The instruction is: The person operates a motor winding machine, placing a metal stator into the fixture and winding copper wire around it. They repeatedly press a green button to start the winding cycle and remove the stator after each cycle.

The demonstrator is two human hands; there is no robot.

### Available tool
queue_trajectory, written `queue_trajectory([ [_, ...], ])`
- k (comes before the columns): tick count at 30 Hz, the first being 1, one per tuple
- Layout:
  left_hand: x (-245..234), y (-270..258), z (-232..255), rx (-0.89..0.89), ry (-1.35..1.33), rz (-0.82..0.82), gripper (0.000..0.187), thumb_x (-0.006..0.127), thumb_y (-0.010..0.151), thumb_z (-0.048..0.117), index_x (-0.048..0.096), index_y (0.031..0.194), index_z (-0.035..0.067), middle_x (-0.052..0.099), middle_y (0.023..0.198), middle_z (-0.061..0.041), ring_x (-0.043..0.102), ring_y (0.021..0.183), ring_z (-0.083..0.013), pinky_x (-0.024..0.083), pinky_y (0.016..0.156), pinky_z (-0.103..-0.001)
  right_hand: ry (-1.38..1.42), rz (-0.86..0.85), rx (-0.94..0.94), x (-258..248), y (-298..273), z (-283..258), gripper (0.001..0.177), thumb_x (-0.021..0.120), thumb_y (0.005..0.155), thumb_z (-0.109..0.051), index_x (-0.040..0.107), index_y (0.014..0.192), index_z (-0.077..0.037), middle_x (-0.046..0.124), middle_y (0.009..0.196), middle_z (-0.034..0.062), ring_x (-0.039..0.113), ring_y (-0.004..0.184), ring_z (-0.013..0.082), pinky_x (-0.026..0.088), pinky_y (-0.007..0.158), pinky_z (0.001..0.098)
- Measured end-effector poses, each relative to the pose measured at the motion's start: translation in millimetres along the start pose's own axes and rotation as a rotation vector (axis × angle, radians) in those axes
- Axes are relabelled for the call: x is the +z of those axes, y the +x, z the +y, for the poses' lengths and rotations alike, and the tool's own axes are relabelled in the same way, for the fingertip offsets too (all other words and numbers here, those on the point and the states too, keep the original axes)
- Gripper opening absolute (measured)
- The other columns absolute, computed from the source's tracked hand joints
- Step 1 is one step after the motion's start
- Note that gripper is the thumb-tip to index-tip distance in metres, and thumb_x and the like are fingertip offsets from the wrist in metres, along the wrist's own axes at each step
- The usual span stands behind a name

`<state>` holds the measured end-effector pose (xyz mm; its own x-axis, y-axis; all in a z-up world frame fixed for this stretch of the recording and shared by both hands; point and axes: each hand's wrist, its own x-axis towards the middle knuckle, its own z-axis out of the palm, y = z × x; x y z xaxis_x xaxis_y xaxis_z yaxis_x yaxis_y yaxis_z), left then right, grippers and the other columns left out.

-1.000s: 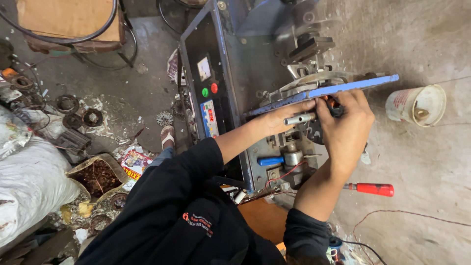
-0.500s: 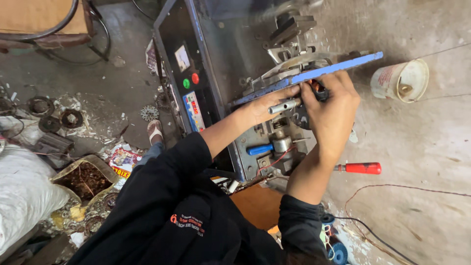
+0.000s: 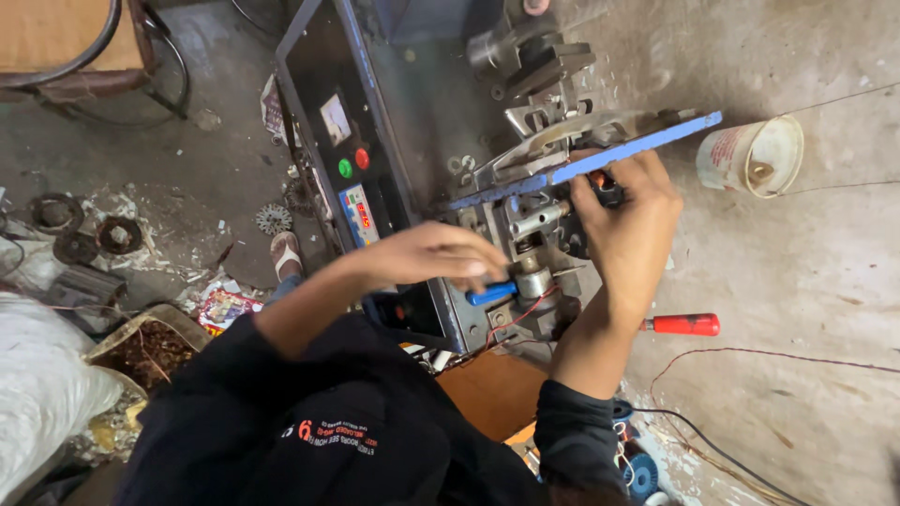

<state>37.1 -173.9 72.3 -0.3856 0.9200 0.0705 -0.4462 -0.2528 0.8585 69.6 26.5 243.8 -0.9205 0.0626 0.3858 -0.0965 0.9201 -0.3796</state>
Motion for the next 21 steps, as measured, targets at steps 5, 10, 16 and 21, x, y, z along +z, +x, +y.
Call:
queue_trajectory([
  [5, -25.4, -30.1, 33.5, 0.181, 0.027, 0.427, 0.031, 0.069, 0.100, 0.023, 0.070, 0.123, 0.003, 0.075, 0.109, -0.008, 0.071, 0.094, -0.0136, 0.060, 0.084, -0.027, -0.001, -0.005, 0.032, -0.5, 0.4, -1.5, 0.029, 0.079, 0.084, 0.004, 0.078, 0.111, -0.005, 0.068, 0.100, 0.0129, 0.068, 0.089, 0.0261, 0.052, 0.081, 0.0349],
  [10, -67.9, 1.1, 43.5, 0.380, -0.006, 0.842, 0.020, 0.068, 0.101, 0.019, 0.072, 0.115, 0.005, 0.072, 0.102, -0.004, 0.065, 0.085, -0.0103, 0.053, 0.074, -0.025, 0.001, 0.000, 0.022, -0.9, -0.6, -2.5, 0.029, 0.079, 0.084, 0.003, 0.079, 0.112, -0.006, 0.068, 0.102, 0.0126, 0.067, 0.090, 0.0257, 0.052, 0.082, 0.0347],
  [16, -111.5, 74.6, 27.0, 0.469, -0.120, 0.910, 0.032, 0.065, 0.096, 0.034, 0.068, 0.119, 0.011, 0.070, 0.114, 0.001, 0.062, 0.102, -0.0112, 0.050, 0.086, -0.030, 0.037, 0.008, 0.017, 1.4, -0.7, 1.1, 0.026, 0.079, 0.084, 0.002, 0.077, 0.109, -0.004, 0.070, 0.103, 0.0122, 0.070, 0.090, 0.0239, 0.053, 0.081, 0.0335],
  [21, -116.1, 139.2, 30.0, 0.328, -0.620, 0.589, 0.068, 0.062, 0.092, 0.057, 0.063, 0.139, 0.008, 0.065, 0.134, -0.011, 0.063, 0.113, -0.0223, 0.047, 0.095, -0.041, 0.013, 0.031, -0.004, 2.7, 0.4, 3.2, 0.022, 0.080, 0.084, 0.001, 0.076, 0.106, -0.001, 0.070, 0.099, 0.0131, 0.070, 0.086, 0.0244, 0.054, 0.078, 0.0337],
])
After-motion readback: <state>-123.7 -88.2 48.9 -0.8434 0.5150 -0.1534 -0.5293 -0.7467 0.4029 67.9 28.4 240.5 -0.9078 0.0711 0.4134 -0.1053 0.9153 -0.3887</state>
